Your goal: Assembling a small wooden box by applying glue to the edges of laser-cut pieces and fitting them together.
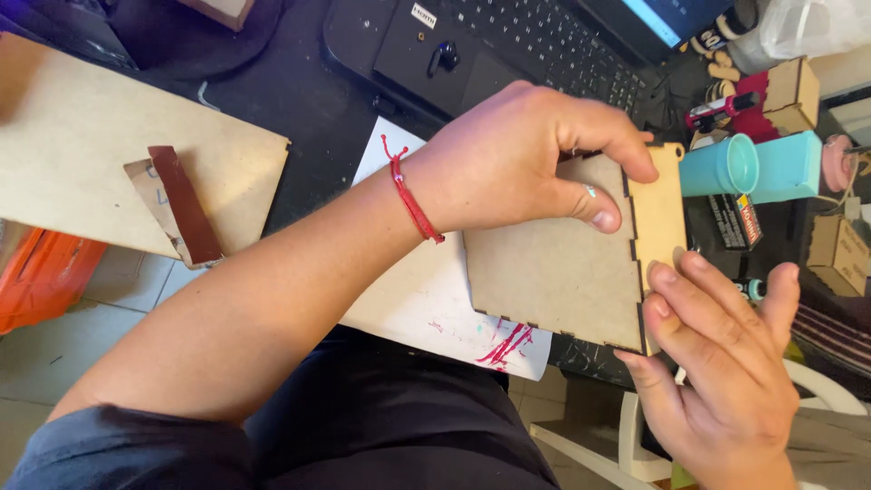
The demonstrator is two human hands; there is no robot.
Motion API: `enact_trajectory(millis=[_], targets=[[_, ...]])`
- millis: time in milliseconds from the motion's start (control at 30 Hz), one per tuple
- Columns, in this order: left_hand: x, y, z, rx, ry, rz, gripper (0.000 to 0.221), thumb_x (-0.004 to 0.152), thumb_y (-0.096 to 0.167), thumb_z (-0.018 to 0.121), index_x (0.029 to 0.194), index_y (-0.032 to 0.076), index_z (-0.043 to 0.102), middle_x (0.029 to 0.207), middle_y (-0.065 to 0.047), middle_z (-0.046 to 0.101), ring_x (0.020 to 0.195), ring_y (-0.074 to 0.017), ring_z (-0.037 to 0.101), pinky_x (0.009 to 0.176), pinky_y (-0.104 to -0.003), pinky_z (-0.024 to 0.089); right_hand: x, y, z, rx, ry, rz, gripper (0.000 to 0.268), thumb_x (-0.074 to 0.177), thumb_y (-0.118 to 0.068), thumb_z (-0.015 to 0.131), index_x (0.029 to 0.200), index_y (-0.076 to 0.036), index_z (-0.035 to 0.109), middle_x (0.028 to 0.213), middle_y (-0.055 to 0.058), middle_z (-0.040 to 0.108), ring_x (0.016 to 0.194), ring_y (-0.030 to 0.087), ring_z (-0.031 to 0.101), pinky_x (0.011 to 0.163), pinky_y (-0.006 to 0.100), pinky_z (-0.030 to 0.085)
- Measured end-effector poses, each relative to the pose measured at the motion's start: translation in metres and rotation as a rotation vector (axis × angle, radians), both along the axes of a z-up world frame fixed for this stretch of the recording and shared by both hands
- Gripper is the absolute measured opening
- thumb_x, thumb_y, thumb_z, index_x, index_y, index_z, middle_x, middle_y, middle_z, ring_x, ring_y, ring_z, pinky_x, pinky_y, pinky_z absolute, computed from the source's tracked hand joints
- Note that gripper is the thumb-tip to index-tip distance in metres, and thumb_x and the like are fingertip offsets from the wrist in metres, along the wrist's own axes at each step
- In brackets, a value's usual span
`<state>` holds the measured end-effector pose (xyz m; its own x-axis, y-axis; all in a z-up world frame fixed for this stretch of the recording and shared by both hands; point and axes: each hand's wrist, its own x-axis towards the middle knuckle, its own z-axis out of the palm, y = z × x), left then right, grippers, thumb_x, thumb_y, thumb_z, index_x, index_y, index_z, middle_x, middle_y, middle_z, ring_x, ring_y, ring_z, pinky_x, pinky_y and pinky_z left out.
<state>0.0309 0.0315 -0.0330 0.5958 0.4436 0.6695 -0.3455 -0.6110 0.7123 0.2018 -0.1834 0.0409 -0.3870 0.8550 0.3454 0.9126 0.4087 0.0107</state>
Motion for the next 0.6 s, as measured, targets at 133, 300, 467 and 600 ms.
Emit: enact_trajectory(millis=[133,300,467,600], targets=[[0.003,-0.003,-0.006,-0.054,-0.009,0.012,0.046,0.077,0.028,0.090,0.117,0.022,0.067,0.123,0.008,0.071,0.113,-0.0081,0.068,0.097,-0.025,0.047,0.000,-0.006,-0.009,0.002,0.064,-0.059,0.036,0.088,-0.012,0.069,0.120,0.002,0.060,0.132,0.025,0.062,0.134,0.047,0.057,0.134,0.060,0.005],[0.004,-0.018,-0.012,-0.340,-0.129,-0.111,0.075,0.078,0.012,0.095,0.138,0.020,0.051,0.139,0.002,0.065,0.132,-0.0138,0.066,0.115,-0.025,0.048,0.009,-0.016,-0.054,0.149,0.281,-0.174,0.047,0.090,-0.030,0.068,0.129,-0.008,0.055,0.165,0.029,0.019,0.161,0.040,0.017,0.138,0.051,0.008],[0.011,-0.028,-0.013,-0.217,-0.080,0.117,0.056,0.077,0.030,0.087,0.125,0.022,0.060,0.122,0.008,0.071,0.110,-0.0081,0.069,0.099,-0.025,0.050,-0.014,-0.005,-0.088,0.300,0.519,-0.301,0.051,0.103,-0.038,0.054,0.144,-0.009,0.045,0.171,0.020,0.005,0.166,0.031,0.013,0.144,0.054,0.016],[0.012,-0.040,-0.003,-0.276,-0.042,0.152,0.051,0.084,0.026,0.080,0.130,0.024,0.058,0.132,0.007,0.067,0.118,-0.0125,0.067,0.101,-0.028,0.051,-0.015,0.015,-0.093,0.527,0.725,-0.234,0.049,0.107,-0.032,0.046,0.144,-0.002,0.037,0.166,0.021,0.019,0.161,0.033,0.014,0.139,0.057,0.016]])
